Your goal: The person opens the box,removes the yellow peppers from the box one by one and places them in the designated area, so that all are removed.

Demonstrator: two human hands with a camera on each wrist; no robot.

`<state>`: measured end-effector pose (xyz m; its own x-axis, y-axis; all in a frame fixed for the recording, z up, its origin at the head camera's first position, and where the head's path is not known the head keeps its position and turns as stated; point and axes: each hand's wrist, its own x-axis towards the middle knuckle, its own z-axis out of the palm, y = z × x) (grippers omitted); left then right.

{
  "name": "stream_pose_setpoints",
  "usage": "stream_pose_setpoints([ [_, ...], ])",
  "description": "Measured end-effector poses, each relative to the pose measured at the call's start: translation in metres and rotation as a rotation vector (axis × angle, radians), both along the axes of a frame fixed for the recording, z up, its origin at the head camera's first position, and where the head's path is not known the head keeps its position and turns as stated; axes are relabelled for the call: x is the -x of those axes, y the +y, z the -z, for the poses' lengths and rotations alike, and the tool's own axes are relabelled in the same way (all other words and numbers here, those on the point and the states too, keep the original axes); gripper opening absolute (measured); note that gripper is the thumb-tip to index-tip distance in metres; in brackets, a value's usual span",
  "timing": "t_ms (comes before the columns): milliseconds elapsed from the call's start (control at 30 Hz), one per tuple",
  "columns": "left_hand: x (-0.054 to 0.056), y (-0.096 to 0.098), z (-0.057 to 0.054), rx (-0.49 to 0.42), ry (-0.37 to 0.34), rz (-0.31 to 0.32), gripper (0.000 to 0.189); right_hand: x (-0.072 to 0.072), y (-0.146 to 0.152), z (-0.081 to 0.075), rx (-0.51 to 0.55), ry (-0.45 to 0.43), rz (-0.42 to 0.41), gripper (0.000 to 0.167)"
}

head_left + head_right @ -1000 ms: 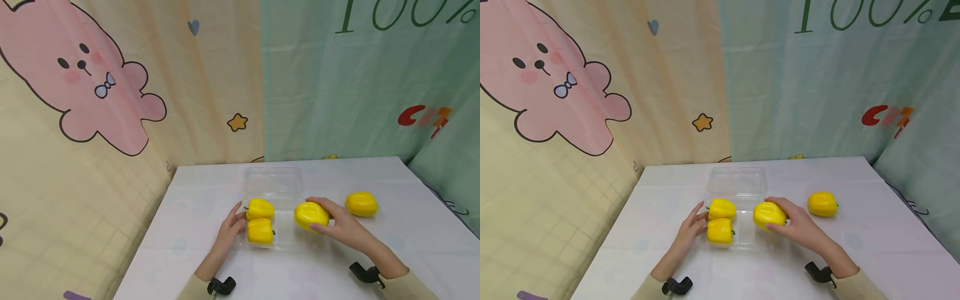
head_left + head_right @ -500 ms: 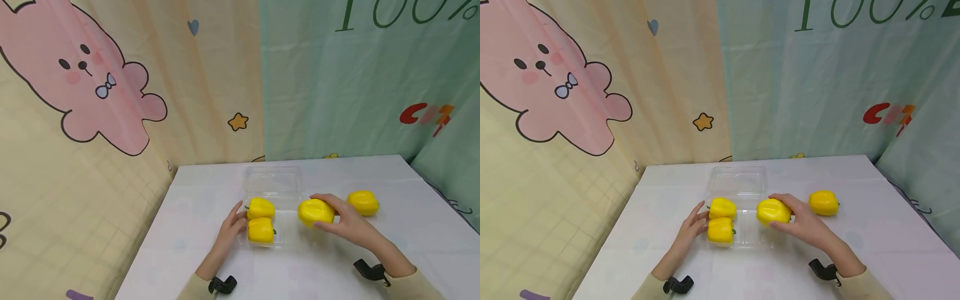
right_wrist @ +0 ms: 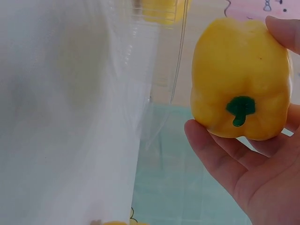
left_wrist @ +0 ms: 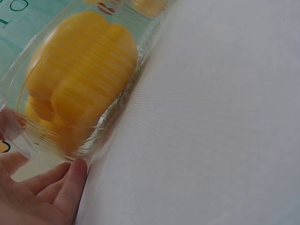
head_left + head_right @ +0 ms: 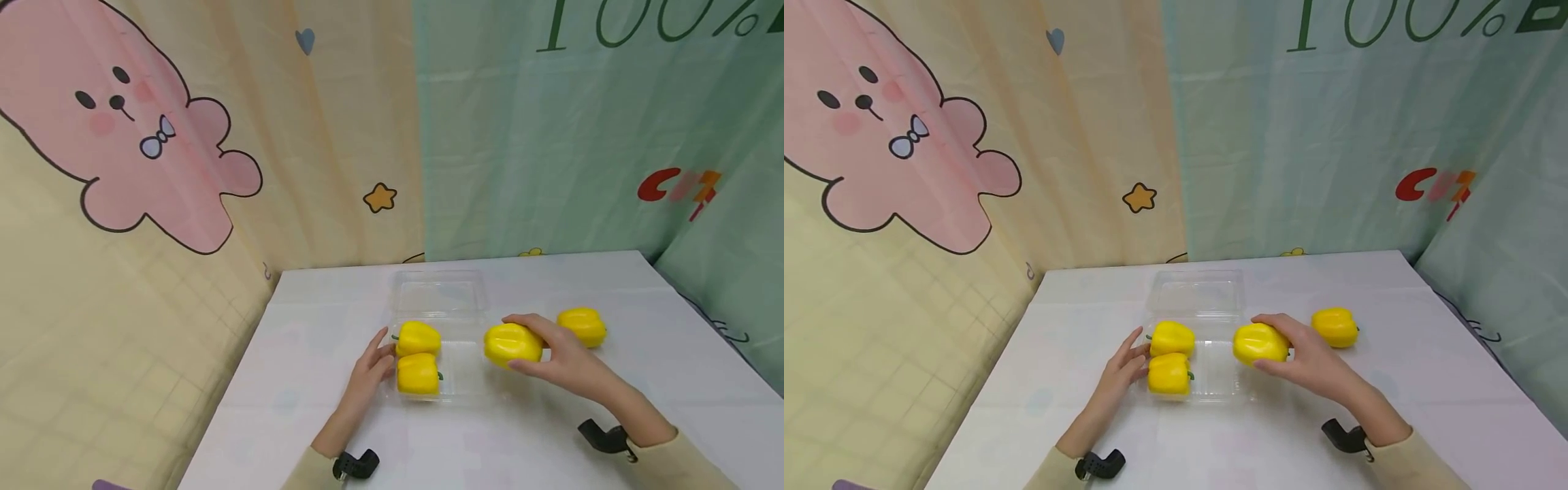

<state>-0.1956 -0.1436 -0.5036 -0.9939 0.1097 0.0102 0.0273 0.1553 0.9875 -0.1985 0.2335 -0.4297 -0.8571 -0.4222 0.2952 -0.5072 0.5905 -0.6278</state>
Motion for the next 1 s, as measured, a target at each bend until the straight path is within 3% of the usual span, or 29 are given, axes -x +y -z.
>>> stream_pose_setpoints([
  [233, 0.001, -0.001, -0.003, -0.013, -0.009, 0.005, 0.059, 0.002, 0.01, 0.001, -0.028, 0.027, 0.009, 0.066],
  [567, 0.005, 0.0, 0.002, -0.025, -0.019, 0.017, 0.058, 0.001, 0.019, 0.01, -0.064, 0.081, 0.051, 0.063],
  [867, 0.003, 0.001, -0.004, -0.021, -0.013, 0.015, 0.058, -0.004, 0.026, 0.016, -0.037, 0.086, 0.066, 0.062],
  [1000, 0.002, -0.001, 0.002, -0.013, -0.008, 0.007, 0.058, -0.007, 0.025, 0.019, -0.013, 0.068, 0.067, 0.062],
])
